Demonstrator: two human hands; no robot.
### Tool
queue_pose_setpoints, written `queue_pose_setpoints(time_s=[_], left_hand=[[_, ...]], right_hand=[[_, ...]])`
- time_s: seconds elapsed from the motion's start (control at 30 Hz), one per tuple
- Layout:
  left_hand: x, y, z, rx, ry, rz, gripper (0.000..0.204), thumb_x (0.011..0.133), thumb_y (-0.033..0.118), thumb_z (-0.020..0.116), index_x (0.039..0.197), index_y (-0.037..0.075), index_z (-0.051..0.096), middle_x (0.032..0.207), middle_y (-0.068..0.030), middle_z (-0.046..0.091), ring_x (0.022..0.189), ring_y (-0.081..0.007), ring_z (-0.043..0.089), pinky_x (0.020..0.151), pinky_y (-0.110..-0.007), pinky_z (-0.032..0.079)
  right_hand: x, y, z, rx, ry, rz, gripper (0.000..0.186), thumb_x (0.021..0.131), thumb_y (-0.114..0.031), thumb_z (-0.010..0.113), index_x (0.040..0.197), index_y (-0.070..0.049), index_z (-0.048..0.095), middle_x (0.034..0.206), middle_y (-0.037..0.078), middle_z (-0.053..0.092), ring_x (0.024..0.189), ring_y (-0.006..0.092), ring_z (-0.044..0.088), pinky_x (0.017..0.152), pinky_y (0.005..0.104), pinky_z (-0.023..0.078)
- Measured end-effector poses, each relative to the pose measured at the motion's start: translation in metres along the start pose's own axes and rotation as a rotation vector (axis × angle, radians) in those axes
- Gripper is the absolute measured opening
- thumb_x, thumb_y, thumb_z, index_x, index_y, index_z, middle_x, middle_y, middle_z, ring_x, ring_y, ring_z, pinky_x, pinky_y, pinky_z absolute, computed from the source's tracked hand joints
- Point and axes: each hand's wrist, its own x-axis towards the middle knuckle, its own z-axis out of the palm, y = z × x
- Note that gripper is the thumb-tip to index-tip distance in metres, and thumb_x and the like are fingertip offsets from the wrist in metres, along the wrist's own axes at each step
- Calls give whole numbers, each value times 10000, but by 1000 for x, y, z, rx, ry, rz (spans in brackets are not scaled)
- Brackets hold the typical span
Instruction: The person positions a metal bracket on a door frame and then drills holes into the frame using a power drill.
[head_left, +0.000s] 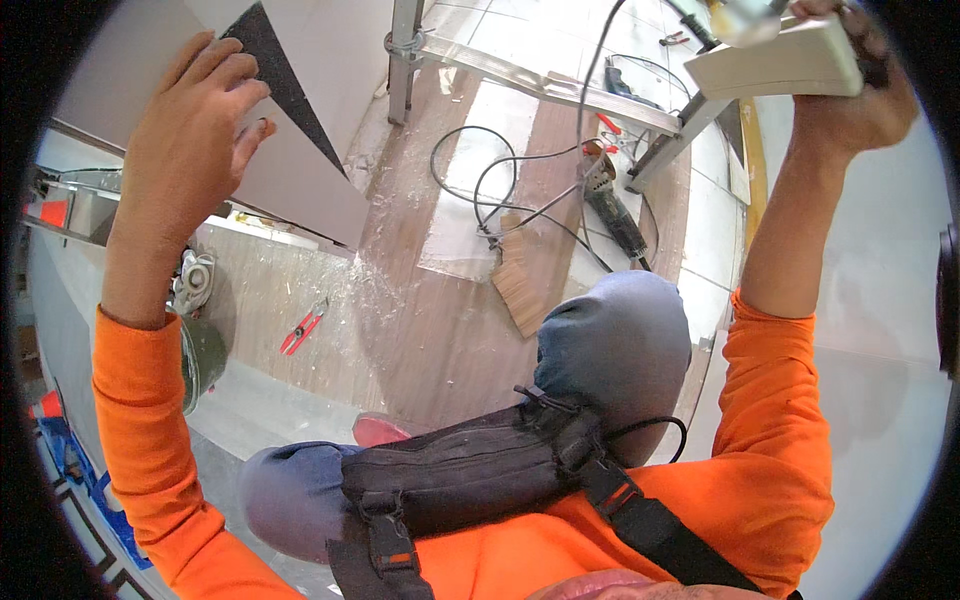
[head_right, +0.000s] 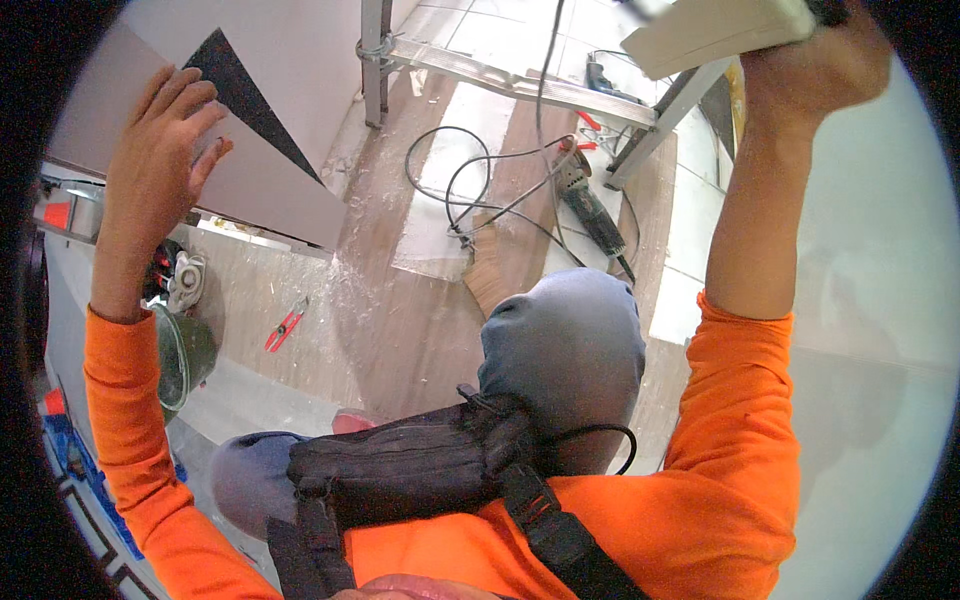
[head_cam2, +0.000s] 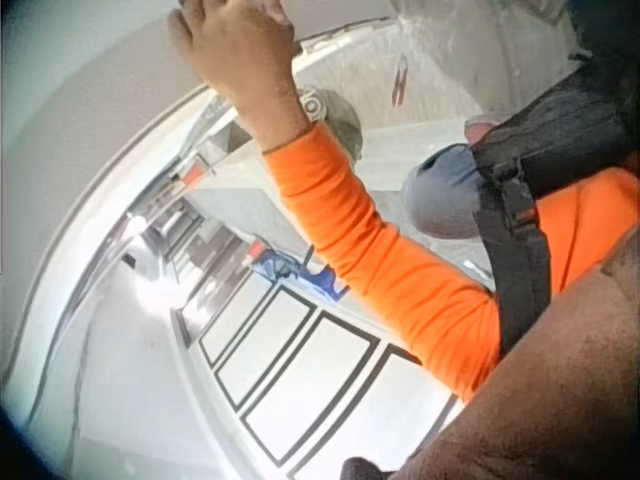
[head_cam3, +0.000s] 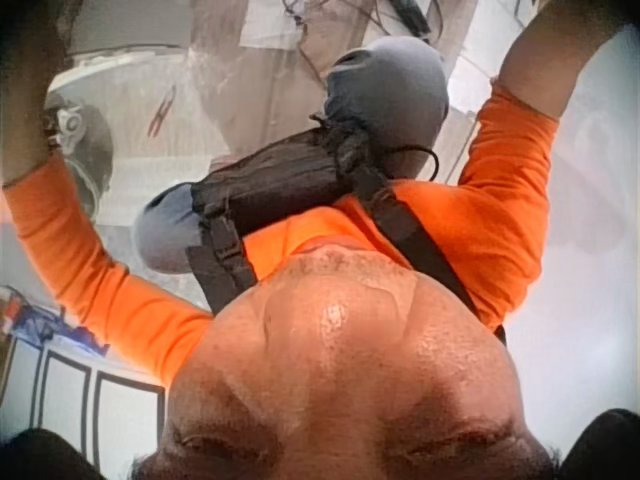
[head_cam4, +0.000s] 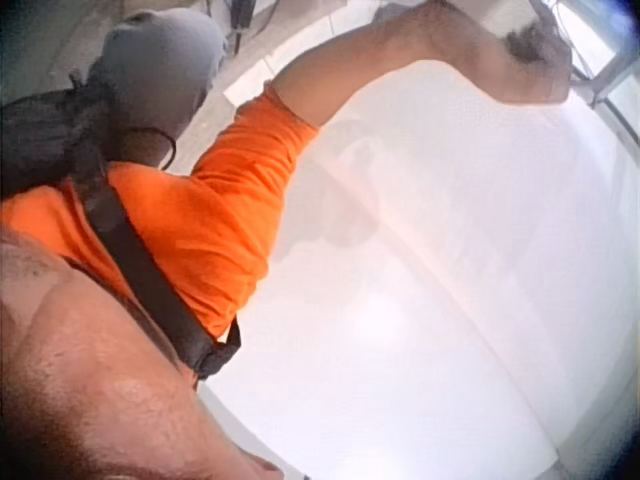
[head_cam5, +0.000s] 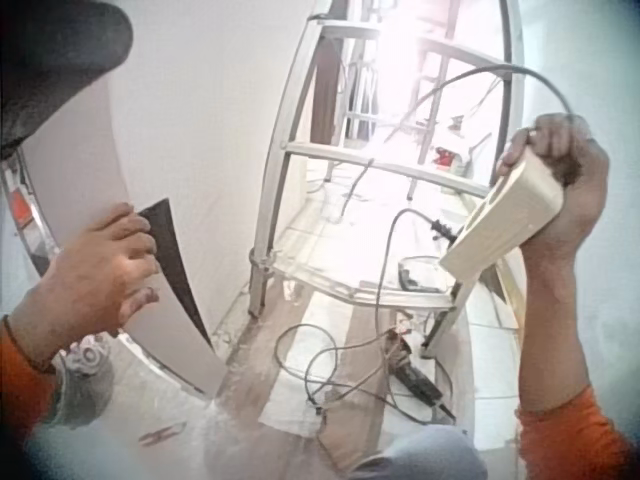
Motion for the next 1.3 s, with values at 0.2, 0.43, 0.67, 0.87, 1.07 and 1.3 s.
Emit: queue_pose_setpoints(time_s=[0.2,0.43,0.67,0.87,1.07,1.3], left_hand=[[-4,1,-7,-9,21,-15,247,816,175,795,1031,65,744,1212,-90,680,1302,-256,536,1214,-398,312],[-2,6,-9,-81,44,-7,236,805,162,791,1010,55,741,1200,-105,678,1296,-264,539,1219,-410,302],[-1,4,-4,-61,32,49,266,815,138,766,1061,59,699,1217,-114,654,1340,-290,507,1233,-452,283],[3,7,-24,-94,-35,108,200,832,261,765,881,69,749,1042,-92,727,1217,-272,595,1180,-444,347],[11,33,-9,-121,-72,182,265,883,331,704,928,76,755,1094,-111,728,1260,-280,573,1200,-465,308],[24,45,27,-210,-42,110,261,840,153,751,1086,76,709,1185,-100,671,1333,-287,512,1229,-448,288]], right_hand=[[-28,29,-22,292,1,487,276,999,-292,449,871,-52,496,851,116,548,798,308,619,709,423,531],[-62,40,-24,698,115,927,220,948,-262,534,808,-104,472,840,59,512,795,273,573,686,396,497],[-210,93,34,873,352,1359,249,941,-317,498,804,-110,522,799,57,547,801,269,603,748,418,522],[-363,125,76,941,626,1680,241,910,-246,471,709,-115,474,726,77,533,737,288,574,771,474,510],[-383,105,99,548,571,1881,238,894,-225,466,687,-107,471,702,102,523,611,312,576,595,498,510],[-454,134,56,-16,-329,1698,235,912,-219,543,1020,-16,592,862,196,599,776,389,638,738,519,542]])
